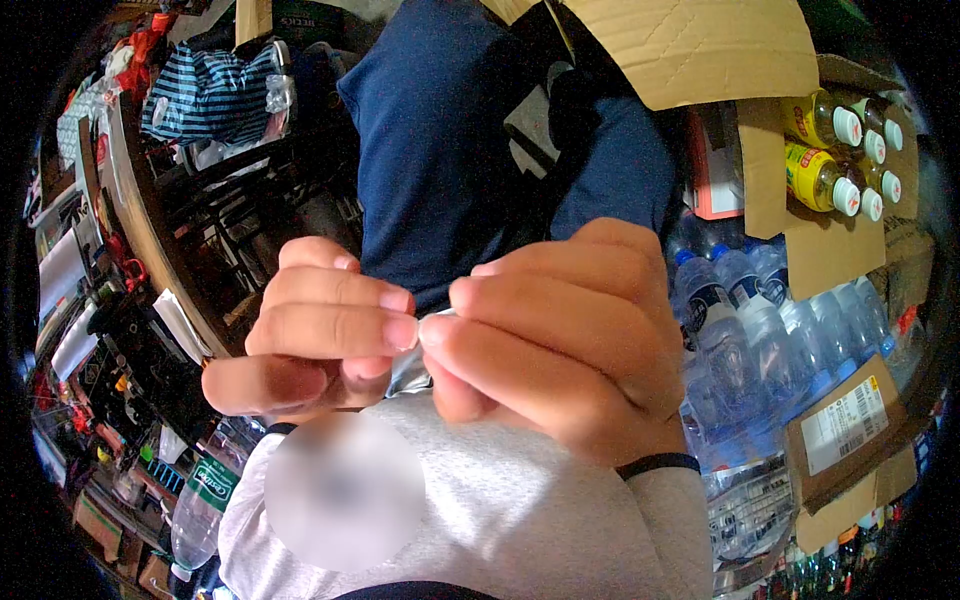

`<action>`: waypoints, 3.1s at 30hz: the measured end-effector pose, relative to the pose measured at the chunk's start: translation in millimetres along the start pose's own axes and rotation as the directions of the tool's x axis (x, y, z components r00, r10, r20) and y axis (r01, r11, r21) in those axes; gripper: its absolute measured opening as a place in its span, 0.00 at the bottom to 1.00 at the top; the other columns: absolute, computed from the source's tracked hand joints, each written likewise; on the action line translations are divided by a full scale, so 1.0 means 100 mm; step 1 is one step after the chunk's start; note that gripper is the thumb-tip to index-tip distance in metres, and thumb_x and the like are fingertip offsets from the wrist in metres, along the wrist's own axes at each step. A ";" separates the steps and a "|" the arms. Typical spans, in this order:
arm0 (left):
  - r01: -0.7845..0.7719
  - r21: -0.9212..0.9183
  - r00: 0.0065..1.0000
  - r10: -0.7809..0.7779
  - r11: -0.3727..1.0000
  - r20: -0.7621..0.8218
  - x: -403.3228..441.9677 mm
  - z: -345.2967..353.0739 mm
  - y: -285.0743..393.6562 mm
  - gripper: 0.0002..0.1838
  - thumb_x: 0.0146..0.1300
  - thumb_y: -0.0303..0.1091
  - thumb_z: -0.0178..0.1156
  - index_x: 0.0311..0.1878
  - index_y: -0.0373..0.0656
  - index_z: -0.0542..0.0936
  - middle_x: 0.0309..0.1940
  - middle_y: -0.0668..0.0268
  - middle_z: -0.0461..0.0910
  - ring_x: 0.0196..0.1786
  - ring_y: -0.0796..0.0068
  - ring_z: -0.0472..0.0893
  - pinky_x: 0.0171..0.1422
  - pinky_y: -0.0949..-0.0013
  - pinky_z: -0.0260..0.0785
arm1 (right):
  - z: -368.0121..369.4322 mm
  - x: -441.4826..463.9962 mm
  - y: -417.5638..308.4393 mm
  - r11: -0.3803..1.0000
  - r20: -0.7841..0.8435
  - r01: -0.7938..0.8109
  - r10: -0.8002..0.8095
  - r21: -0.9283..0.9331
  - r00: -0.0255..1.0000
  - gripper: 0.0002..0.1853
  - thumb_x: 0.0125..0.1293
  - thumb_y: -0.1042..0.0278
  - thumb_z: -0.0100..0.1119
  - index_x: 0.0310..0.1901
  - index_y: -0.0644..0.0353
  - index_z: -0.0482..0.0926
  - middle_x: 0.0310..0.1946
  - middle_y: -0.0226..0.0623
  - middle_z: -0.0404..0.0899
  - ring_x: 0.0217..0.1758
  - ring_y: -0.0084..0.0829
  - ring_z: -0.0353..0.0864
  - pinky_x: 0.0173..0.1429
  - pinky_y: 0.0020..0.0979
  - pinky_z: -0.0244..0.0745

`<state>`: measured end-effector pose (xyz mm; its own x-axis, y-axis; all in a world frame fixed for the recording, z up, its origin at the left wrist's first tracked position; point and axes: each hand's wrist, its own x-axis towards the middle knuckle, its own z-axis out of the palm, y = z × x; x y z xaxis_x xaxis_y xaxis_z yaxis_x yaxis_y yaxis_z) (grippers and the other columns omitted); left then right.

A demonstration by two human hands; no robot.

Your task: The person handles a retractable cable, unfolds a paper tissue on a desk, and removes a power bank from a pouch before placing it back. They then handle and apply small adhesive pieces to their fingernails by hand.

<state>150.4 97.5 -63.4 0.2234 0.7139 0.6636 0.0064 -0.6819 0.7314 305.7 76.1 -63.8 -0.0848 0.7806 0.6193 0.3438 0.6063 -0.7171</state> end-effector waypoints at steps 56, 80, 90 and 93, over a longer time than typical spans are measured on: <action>-0.156 0.209 0.982 0.129 0.965 0.135 -0.09 -0.04 0.08 0.15 0.53 0.28 0.57 0.31 0.47 0.58 0.28 0.64 0.78 0.30 0.69 0.77 0.39 0.63 0.60 | 0.07 -0.05 -0.01 0.991 -0.036 -0.037 0.042 0.127 0.998 0.09 0.51 0.68 0.60 0.32 0.58 0.70 0.27 0.35 0.68 0.21 0.24 0.65 0.23 0.24 0.61; -0.213 0.236 0.976 0.193 0.948 0.103 -0.10 -0.04 0.05 0.13 0.55 0.31 0.55 0.32 0.47 0.58 0.29 0.65 0.78 0.30 0.70 0.76 0.39 0.64 0.59 | 0.10 -0.11 -0.02 0.951 -0.048 -0.137 0.156 0.275 0.987 0.15 0.46 0.71 0.68 0.36 0.53 0.75 0.33 0.28 0.73 0.29 0.24 0.73 0.30 0.24 0.70; -0.194 0.246 0.979 0.171 0.950 0.111 -0.09 -0.02 0.08 0.13 0.54 0.30 0.56 0.32 0.46 0.59 0.29 0.64 0.78 0.31 0.69 0.77 0.39 0.64 0.59 | 0.11 -0.10 -0.06 0.950 -0.055 -0.159 0.180 0.269 0.982 0.14 0.47 0.72 0.66 0.37 0.53 0.74 0.32 0.29 0.72 0.30 0.25 0.72 0.30 0.25 0.71; -0.179 0.250 0.981 0.152 0.951 0.123 -0.07 -0.03 0.09 0.14 0.53 0.30 0.56 0.31 0.46 0.59 0.30 0.63 0.78 0.31 0.68 0.77 0.39 0.63 0.59 | 0.12 -0.11 -0.05 0.953 -0.065 -0.159 0.181 0.256 0.981 0.13 0.48 0.72 0.65 0.36 0.54 0.74 0.32 0.29 0.72 0.30 0.26 0.72 0.30 0.25 0.71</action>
<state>145.4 86.5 -60.8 0.3396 0.5770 0.7428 0.2103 -0.8163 0.5380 293.4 66.2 -70.8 0.0404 0.8659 0.4985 0.1014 0.4928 -0.8642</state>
